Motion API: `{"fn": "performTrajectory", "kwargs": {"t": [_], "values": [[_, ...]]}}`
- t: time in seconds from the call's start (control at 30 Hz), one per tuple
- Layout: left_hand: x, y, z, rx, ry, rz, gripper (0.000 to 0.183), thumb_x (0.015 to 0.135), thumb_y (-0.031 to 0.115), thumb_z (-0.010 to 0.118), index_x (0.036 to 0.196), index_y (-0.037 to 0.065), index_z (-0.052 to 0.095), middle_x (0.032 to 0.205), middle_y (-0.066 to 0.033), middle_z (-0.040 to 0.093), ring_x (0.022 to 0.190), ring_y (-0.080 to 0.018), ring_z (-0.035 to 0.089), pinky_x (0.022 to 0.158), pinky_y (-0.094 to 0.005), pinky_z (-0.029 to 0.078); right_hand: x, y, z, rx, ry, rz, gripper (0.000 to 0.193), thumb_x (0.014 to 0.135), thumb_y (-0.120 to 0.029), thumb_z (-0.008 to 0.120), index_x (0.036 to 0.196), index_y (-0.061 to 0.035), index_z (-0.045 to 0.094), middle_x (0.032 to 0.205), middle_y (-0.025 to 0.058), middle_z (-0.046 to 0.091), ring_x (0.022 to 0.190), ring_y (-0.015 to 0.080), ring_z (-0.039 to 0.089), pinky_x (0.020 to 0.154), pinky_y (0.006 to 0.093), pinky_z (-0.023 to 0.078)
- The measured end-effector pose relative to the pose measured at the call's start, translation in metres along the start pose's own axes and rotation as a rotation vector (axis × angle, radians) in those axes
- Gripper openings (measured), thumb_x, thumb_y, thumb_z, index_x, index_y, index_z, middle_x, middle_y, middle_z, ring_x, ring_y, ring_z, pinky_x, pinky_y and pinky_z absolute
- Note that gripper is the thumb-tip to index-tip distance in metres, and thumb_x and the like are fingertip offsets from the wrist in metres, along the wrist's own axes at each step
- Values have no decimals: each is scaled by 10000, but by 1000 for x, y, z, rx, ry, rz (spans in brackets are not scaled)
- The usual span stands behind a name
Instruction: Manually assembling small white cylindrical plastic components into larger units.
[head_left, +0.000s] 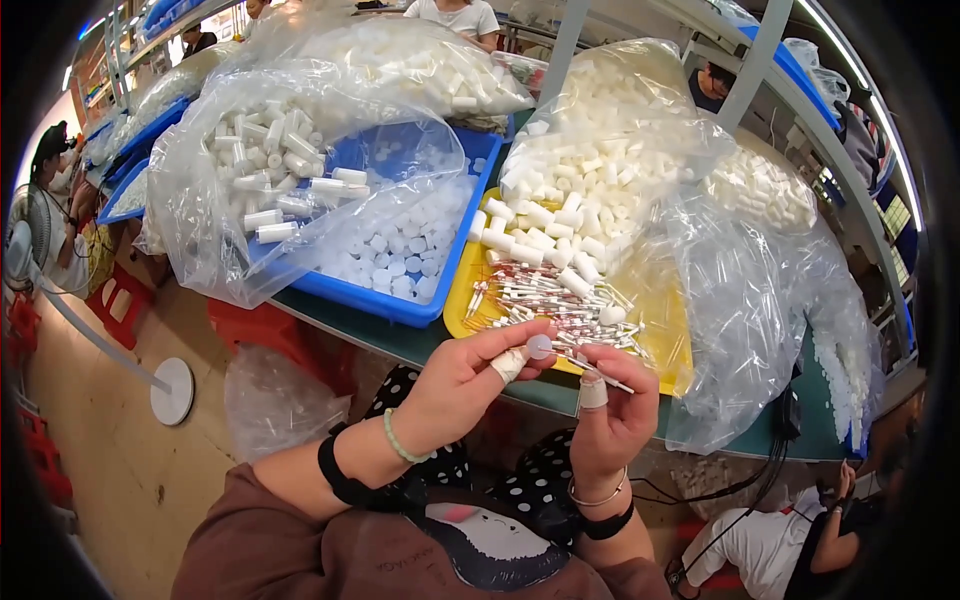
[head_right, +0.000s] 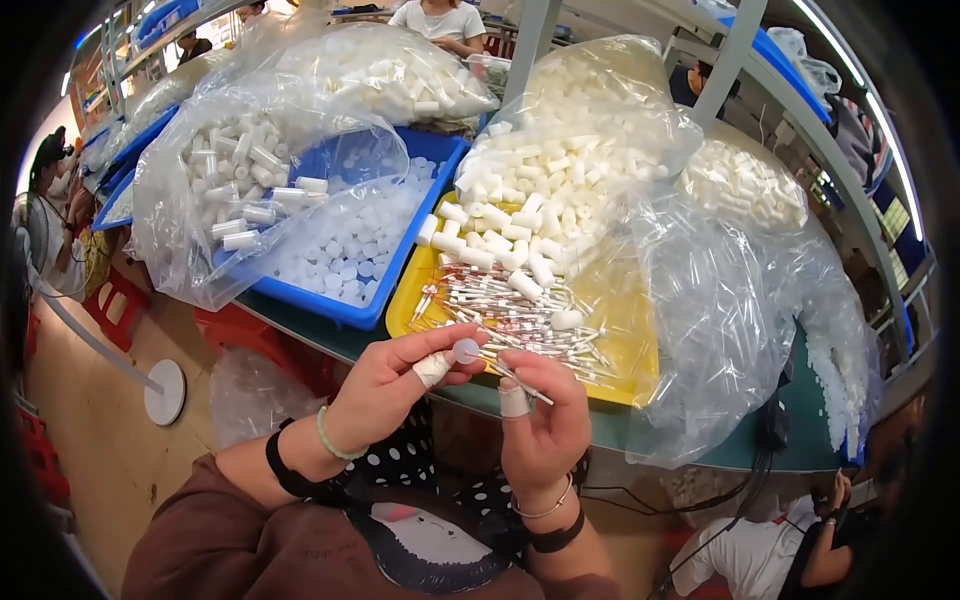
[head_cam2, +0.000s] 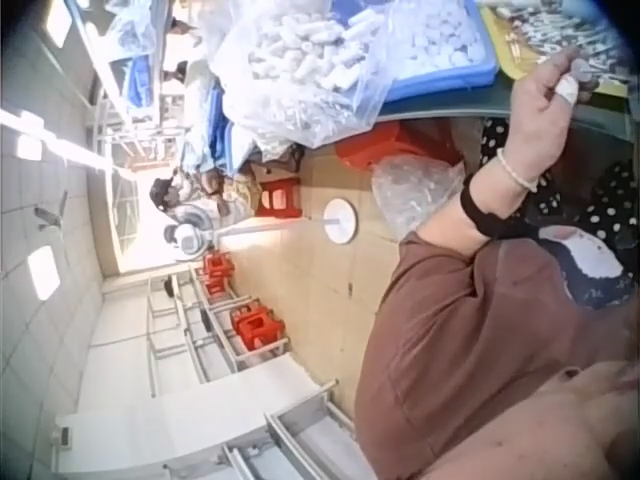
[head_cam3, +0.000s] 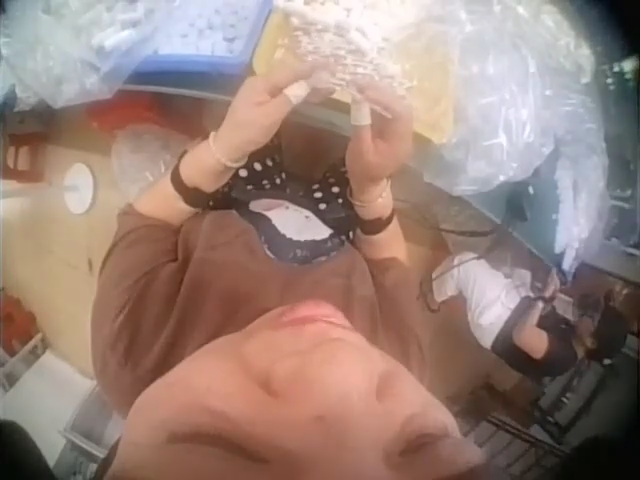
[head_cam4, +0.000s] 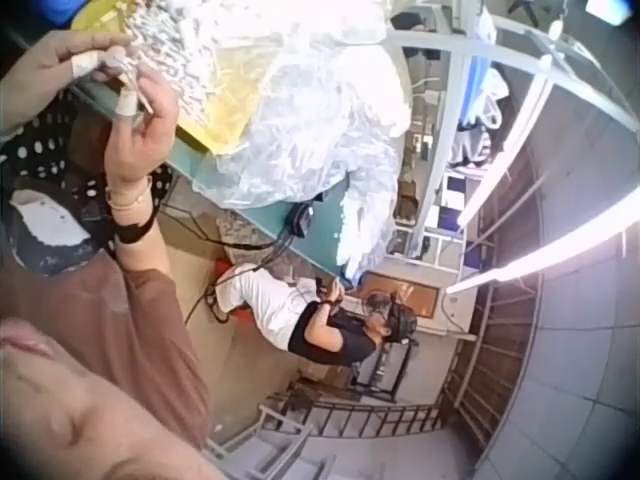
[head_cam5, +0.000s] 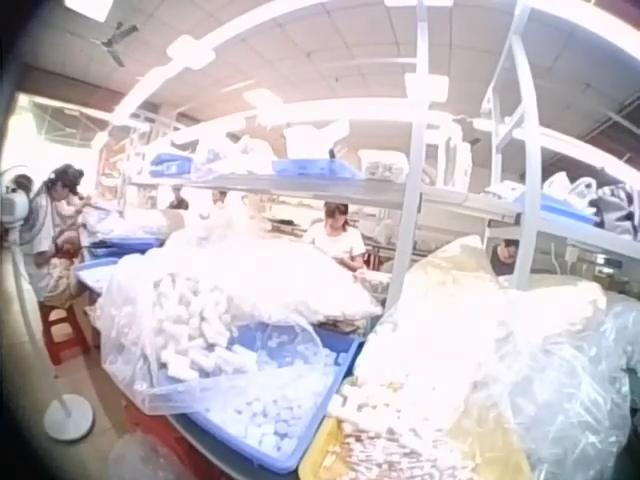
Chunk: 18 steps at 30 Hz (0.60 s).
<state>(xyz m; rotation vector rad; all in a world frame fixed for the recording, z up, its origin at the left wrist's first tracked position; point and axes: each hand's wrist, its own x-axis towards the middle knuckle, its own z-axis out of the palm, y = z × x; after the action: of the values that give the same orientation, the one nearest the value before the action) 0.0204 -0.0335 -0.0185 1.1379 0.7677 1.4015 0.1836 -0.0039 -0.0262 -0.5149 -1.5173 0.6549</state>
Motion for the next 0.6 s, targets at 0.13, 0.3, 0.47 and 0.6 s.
{"fn": "performTrajectory", "kwargs": {"t": [0.13,0.3,0.47,0.6], "values": [[0,3,0,24,24,-11,324,962,82,494,1265,-29,527,1188,-75,604,1046,-136,597,902,-253,486,0,-3,-1,-94,-33,-59,181,841,39,616,999,-4,538,1024,170,631,944,242,617,843,325,489],[-1,7,2,6,36,-56,321,946,89,537,1248,-23,543,1160,-68,616,1027,-130,604,886,-252,494,3,-5,-2,-146,-12,-109,186,835,24,628,995,-11,541,1008,173,642,923,245,624,829,326,494],[0,6,1,-51,32,-83,339,943,119,555,1252,-17,535,1137,-74,622,1007,-143,618,874,-253,499,3,-4,-3,-81,-17,-78,177,855,39,593,1013,-1,524,1034,178,617,956,244,611,861,334,485],[-1,9,2,-88,9,-125,349,947,136,551,1263,-10,527,1134,-78,622,1007,-148,619,871,-253,501,7,-3,-2,43,-11,-12,186,881,54,545,1052,3,495,1074,184,585,995,240,593,892,345,477]]}}
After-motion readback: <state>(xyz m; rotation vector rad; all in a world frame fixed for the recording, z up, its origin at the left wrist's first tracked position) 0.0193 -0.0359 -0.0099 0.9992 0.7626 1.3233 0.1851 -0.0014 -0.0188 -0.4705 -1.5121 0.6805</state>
